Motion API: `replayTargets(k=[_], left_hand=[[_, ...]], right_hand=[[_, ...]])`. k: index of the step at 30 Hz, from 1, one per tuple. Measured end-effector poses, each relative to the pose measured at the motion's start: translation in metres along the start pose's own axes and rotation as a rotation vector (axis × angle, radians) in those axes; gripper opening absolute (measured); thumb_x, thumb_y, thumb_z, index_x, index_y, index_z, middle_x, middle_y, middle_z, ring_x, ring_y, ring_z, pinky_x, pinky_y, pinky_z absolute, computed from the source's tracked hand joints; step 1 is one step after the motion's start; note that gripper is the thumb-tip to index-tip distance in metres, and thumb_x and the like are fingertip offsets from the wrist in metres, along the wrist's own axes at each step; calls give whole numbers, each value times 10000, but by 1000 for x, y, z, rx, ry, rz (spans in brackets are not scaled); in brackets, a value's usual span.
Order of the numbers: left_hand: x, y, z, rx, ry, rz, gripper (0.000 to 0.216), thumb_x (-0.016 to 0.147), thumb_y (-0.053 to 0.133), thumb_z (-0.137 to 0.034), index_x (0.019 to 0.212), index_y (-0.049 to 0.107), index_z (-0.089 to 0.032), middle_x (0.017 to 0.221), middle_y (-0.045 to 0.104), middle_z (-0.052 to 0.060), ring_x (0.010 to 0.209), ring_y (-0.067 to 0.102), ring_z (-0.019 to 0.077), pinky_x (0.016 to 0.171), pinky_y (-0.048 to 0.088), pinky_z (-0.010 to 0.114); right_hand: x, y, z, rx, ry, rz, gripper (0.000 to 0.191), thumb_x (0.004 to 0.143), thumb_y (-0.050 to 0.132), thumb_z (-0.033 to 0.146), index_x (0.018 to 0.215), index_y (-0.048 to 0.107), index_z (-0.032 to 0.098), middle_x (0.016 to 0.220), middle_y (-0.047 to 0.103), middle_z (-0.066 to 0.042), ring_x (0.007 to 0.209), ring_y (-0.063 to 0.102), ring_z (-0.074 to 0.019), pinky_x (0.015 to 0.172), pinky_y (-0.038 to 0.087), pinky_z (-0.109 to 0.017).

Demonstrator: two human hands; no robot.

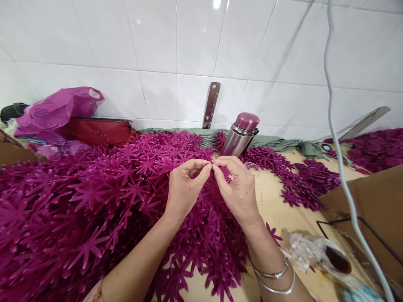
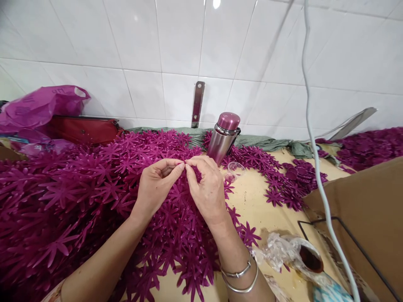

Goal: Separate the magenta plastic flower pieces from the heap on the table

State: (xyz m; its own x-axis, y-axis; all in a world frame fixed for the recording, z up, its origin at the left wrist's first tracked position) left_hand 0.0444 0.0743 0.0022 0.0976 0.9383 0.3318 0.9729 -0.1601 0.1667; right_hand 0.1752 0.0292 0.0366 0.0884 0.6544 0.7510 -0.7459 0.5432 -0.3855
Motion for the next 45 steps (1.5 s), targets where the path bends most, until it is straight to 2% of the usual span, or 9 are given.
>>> replayTargets(k=[9,17,26,33,36,38,45], left_hand=[[3,-3,1,5,0,-27,67,820,716,-227,826,723,-161,771,735,-8,705,655,104,720,515,197],[0,0,-2,-11,-32,-37,123,796,761,-267,843,752,-155,809,771,20,724,682,120,726,542,214],[5,-5,1,-36,-32,-48,112,783,756,-253,831,752,-152,797,777,15,718,693,112,713,553,200],[6,-4,6,-21,-32,-44,85,787,726,-239,798,716,-156,747,709,-10,684,615,95,672,497,188],[6,-4,8,-3,-22,-34,58,790,706,-216,784,681,-164,738,656,-29,677,566,83,657,457,177],[6,-3,10,2,-21,-19,55,798,697,-212,784,667,-167,746,638,-33,685,554,82,664,445,177],[4,3,14,-64,-17,43,77,860,673,-238,813,652,-181,787,629,-34,731,582,85,730,477,187]], right_hand=[[-3,3,10,-36,-61,-45,129,940,614,156,929,708,245,952,740,-48,921,691,-209,909,548,-391],[0,1,-4,152,130,-63,111,880,663,134,845,721,223,885,728,-17,852,692,-174,850,548,-332],[-6,4,5,56,57,-89,137,912,650,131,882,738,231,931,740,-29,884,698,-181,901,550,-374],[-7,5,7,24,48,-107,140,882,645,108,846,719,221,879,718,-27,839,681,-181,856,538,-357],[-6,7,1,85,111,-101,137,869,645,132,791,701,229,842,709,-7,816,670,-176,840,523,-339],[-7,8,-9,163,203,-98,116,861,654,169,769,695,228,820,699,4,802,658,-173,833,511,-331],[-16,19,-42,462,485,-107,61,812,716,265,765,724,227,781,687,25,753,610,-151,767,471,-292]])
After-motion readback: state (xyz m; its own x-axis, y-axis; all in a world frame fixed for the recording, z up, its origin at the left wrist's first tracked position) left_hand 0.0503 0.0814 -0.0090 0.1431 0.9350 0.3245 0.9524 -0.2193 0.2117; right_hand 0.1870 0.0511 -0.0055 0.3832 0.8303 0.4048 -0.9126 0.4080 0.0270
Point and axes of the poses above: each hand's wrist, its own x-axis towards the middle knuckle, its own y-axis out of the palm, z = x × y, the point moved 7 cm from there along x, towards the middle knuckle
